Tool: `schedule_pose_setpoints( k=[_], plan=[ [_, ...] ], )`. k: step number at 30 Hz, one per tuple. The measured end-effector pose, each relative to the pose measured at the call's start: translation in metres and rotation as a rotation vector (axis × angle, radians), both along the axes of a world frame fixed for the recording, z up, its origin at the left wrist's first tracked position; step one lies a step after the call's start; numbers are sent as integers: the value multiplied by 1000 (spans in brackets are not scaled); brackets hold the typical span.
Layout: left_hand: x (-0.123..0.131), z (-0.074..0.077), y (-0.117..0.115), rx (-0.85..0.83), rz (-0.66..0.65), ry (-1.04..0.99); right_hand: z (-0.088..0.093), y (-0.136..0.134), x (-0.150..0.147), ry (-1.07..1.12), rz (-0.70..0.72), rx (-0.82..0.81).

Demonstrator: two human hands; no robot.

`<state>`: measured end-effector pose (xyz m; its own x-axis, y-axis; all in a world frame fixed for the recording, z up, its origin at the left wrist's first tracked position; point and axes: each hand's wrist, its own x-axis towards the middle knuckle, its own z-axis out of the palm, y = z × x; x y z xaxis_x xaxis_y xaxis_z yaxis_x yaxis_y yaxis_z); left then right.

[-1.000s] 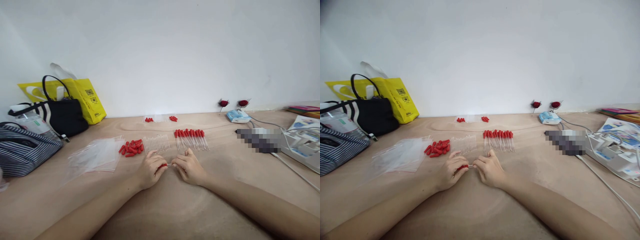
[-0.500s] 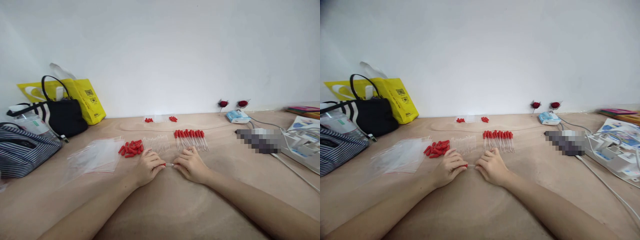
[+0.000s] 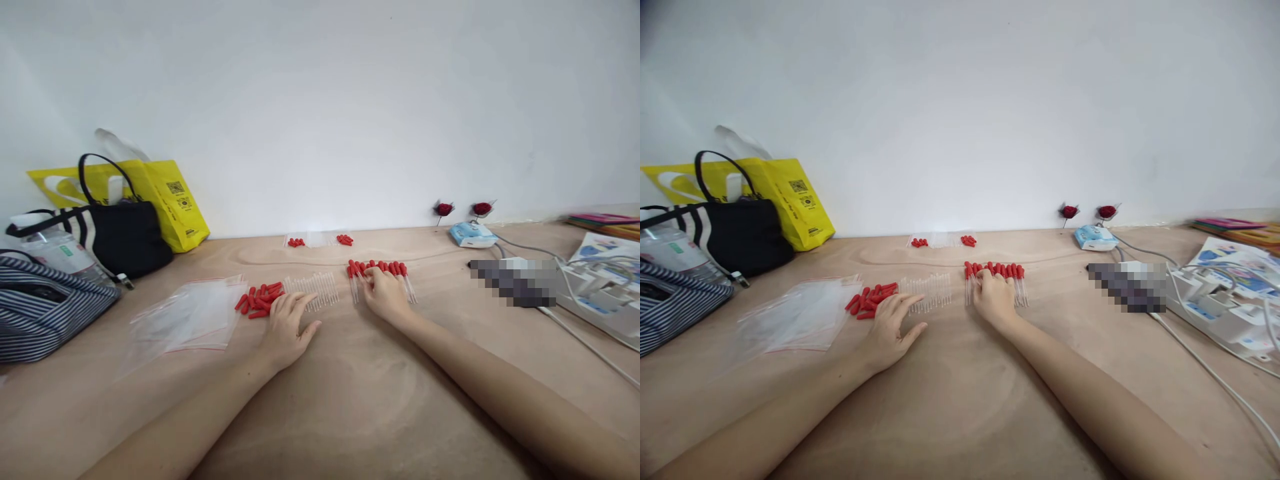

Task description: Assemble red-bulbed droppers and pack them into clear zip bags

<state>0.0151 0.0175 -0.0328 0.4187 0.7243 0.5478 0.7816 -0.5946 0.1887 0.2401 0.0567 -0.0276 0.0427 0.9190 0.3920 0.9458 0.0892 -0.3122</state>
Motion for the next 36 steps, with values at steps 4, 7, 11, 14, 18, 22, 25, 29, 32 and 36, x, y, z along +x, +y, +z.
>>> schedule_pose_setpoints(
  k=[4, 7, 11, 14, 18, 22, 25, 29, 32, 36],
  plan=[
    [0, 0, 0, -20, 22, 7, 5, 15, -13, -24, -107, -100],
    [-2, 0, 0, -31, 30, 11, 6, 19, -19, -51, -128, -146],
    [-5, 1, 2, 4, 50, 30, 5, 18, -19, -72, -103, -161],
    [-9, 2, 5, 32, 97, 45, 5, 14, -16, -80, -89, -156],
    [-13, 1, 9, 19, 153, 44, 5, 12, -15, -88, -59, -150],
    [-14, 4, 11, 68, 205, 48, 4, 15, -16, -92, -37, -154],
    [-19, 10, 12, 125, 242, 61, 1, 17, -16, -93, -35, -151],
    [-38, 20, 17, 89, 258, 105, -1, 16, -14, -104, -50, -130],
    [-53, 25, 21, -10, 264, 163, -2, 16, -14, -121, -43, -142],
    [-61, 27, 23, -56, 264, 190, 2, 12, -21, -117, -26, -99]
  ],
)
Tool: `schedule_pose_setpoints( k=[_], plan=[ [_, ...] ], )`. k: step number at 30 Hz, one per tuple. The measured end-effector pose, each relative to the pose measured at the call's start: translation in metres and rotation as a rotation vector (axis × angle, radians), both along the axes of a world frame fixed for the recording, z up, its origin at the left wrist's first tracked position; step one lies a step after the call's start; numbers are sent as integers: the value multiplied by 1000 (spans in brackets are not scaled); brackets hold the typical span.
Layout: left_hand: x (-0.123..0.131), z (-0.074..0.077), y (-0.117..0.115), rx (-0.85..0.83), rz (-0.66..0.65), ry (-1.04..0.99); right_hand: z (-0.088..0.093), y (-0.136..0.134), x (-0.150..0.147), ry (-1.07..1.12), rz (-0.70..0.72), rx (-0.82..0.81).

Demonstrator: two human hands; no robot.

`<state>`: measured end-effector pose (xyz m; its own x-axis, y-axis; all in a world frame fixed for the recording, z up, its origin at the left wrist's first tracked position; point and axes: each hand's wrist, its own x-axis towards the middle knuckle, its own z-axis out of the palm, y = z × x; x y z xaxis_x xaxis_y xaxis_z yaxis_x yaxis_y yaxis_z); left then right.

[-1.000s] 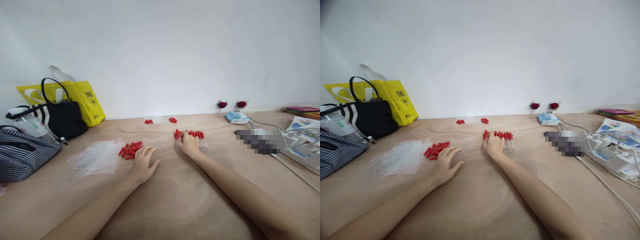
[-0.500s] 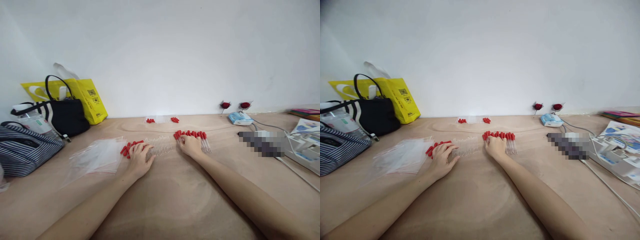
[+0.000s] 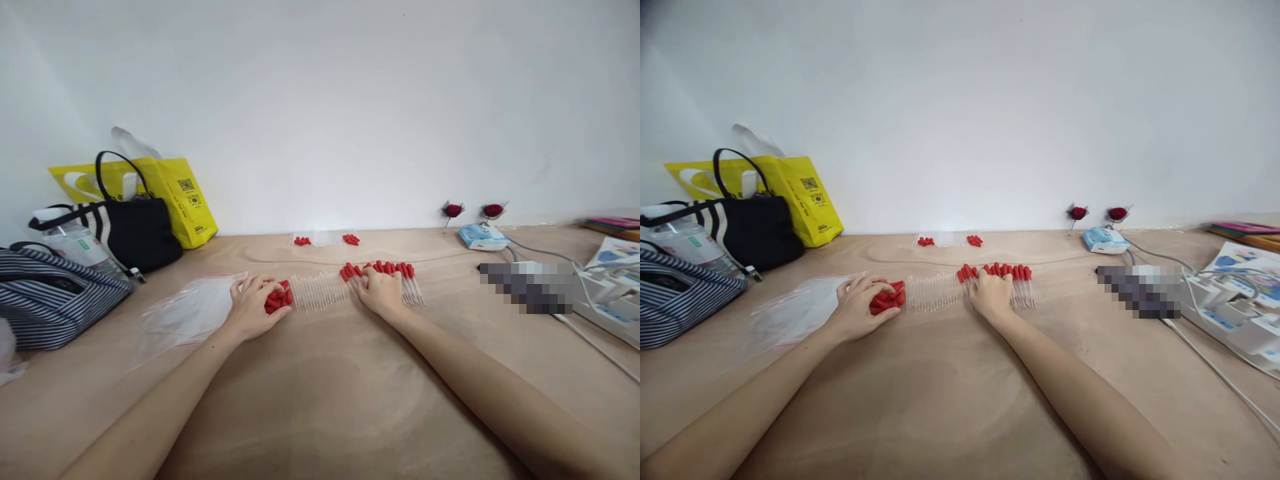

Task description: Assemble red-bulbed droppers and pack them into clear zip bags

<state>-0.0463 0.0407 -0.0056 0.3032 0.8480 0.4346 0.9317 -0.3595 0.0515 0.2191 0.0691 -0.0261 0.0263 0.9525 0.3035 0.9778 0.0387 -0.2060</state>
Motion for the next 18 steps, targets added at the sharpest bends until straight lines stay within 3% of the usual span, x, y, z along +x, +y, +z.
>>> schedule_pose_setpoints(
  k=[5, 10, 18],
  plan=[
    [2, -4, 3, 70, 48, -6, 5, -9, -18, -18, 132, 10],
    [7, -11, 10, 118, 105, -92, 3, -2, -29, -23, 70, -71],
    [19, -2, -1, 303, 12, -194, 9, 13, -39, -49, 13, -171]
  ],
)
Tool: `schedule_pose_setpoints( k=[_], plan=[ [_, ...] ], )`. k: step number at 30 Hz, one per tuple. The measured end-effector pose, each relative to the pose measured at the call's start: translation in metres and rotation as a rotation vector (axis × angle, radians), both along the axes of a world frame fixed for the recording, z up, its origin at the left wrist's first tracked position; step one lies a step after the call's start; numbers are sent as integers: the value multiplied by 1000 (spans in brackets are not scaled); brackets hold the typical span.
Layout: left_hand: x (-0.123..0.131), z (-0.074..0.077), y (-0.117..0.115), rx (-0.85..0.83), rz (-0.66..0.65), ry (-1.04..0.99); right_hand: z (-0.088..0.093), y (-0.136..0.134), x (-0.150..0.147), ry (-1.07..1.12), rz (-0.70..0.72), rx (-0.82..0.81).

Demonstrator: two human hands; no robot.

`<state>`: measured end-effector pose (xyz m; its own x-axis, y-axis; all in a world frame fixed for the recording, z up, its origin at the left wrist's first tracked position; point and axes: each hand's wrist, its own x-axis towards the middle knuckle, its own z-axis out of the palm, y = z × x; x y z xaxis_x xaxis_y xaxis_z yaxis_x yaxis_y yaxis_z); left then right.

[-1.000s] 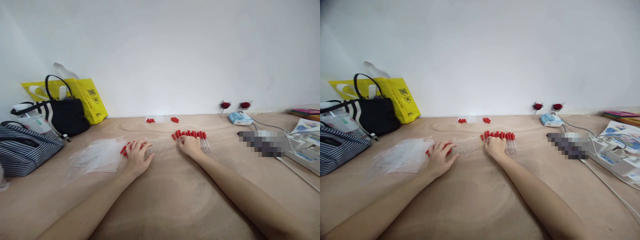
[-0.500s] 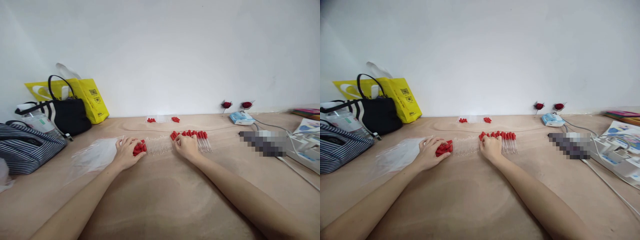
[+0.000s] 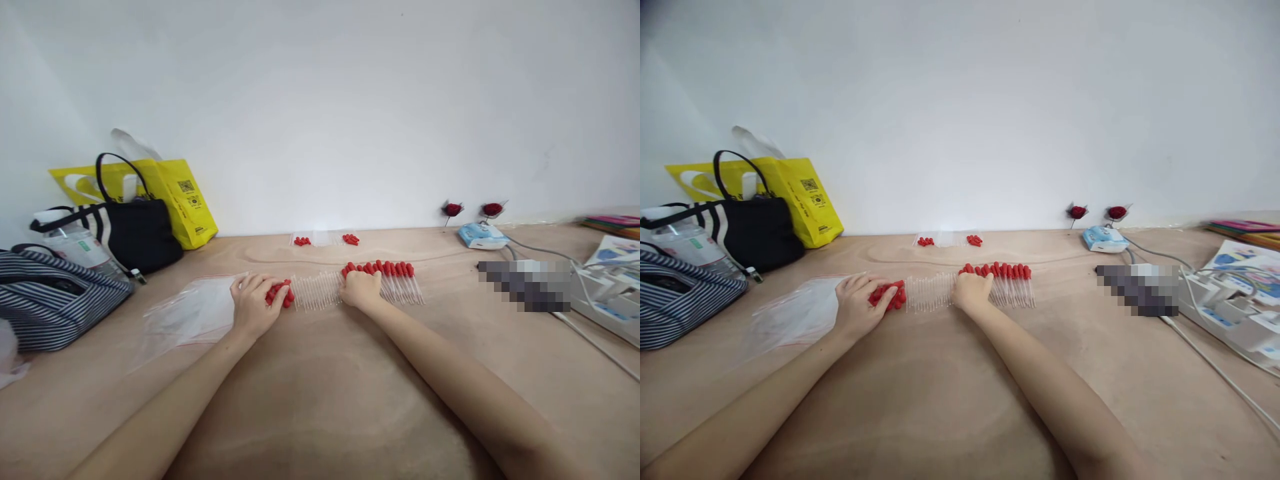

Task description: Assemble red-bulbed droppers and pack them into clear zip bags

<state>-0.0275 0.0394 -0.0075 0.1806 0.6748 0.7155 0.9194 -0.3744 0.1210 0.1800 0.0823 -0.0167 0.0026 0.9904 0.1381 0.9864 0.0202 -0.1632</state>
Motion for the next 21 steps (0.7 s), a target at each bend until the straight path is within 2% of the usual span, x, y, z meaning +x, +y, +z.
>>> schedule_pose_setpoints(
  k=[2, 6, 9, 12, 16, 21],
  plan=[
    [8, 0, -8, -9, -110, -15, 1, 1, -3, -9, 13, -9],
    [26, -5, -23, -195, -373, 13, 4, -4, -2, -27, 54, -5],
    [33, -9, -28, -334, -480, 63, 8, -16, 12, -42, 127, 26],
    [34, -10, -30, -405, -494, 100, 11, -36, 39, -52, 269, 42],
    [35, -9, -30, -408, -456, 93, 3, -60, 76, -41, 503, 97],
    [42, -15, -29, -412, -412, 87, -10, -68, 96, 93, 651, 152]
  ],
)
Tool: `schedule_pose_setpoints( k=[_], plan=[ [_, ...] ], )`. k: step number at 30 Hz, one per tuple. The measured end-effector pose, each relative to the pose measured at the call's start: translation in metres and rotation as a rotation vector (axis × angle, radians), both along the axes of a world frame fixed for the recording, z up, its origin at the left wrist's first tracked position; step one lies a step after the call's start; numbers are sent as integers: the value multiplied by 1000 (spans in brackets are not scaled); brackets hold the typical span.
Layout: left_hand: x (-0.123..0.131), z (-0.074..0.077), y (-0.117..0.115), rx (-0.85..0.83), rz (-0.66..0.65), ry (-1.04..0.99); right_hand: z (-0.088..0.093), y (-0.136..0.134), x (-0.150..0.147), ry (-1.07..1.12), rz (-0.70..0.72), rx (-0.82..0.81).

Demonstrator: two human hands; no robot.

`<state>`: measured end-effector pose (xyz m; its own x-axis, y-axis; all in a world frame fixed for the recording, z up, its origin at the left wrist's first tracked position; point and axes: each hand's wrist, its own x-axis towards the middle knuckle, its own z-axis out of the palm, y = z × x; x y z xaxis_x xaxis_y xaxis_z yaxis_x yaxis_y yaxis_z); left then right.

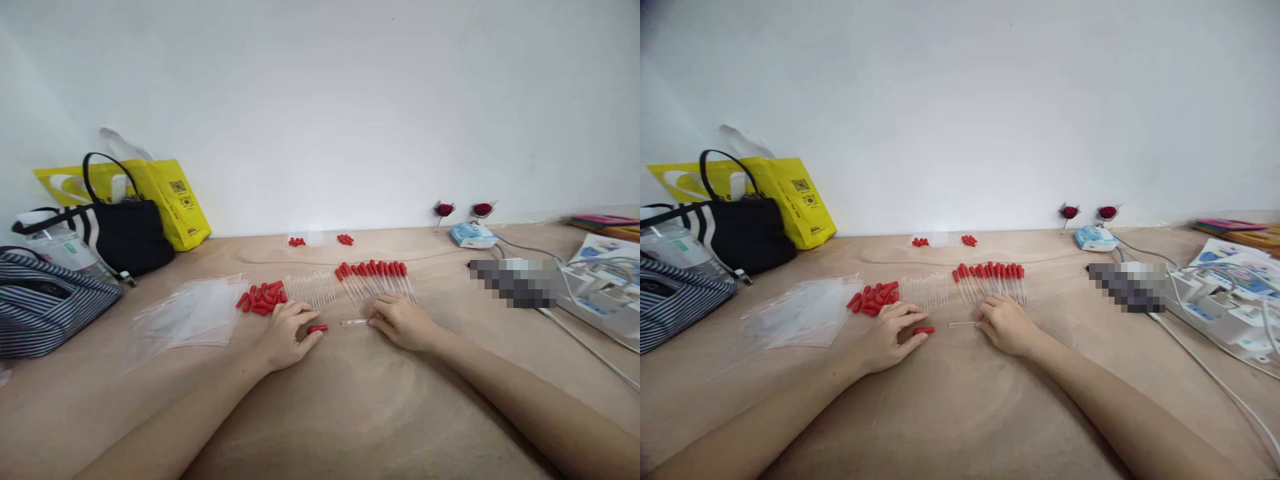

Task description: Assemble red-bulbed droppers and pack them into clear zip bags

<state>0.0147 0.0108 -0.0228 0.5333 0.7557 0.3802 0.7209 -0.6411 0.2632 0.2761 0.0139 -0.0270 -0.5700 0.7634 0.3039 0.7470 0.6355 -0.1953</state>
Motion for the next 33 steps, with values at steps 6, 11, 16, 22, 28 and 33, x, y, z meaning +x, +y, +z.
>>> schedule_pose_setpoints(
  k=[6, 11, 16, 22, 28, 33],
  plan=[
    [5, -7, 3, 22, -9, -2, -20, 5, -5, 190, -11, 36],
    [10, -6, -1, -12, -7, -39, -24, 2, -15, 216, -58, 108],
    [15, -7, -5, -52, 34, -68, -17, -6, -26, 252, -111, 177],
    [17, -8, -6, -52, 35, -73, -15, -11, -33, 261, -110, 190],
    [18, -9, -5, -41, 32, -84, -12, -16, -36, 268, -61, 152],
    [17, -12, -2, -64, 38, -121, -14, -17, -37, 283, 16, 126]
  ],
)
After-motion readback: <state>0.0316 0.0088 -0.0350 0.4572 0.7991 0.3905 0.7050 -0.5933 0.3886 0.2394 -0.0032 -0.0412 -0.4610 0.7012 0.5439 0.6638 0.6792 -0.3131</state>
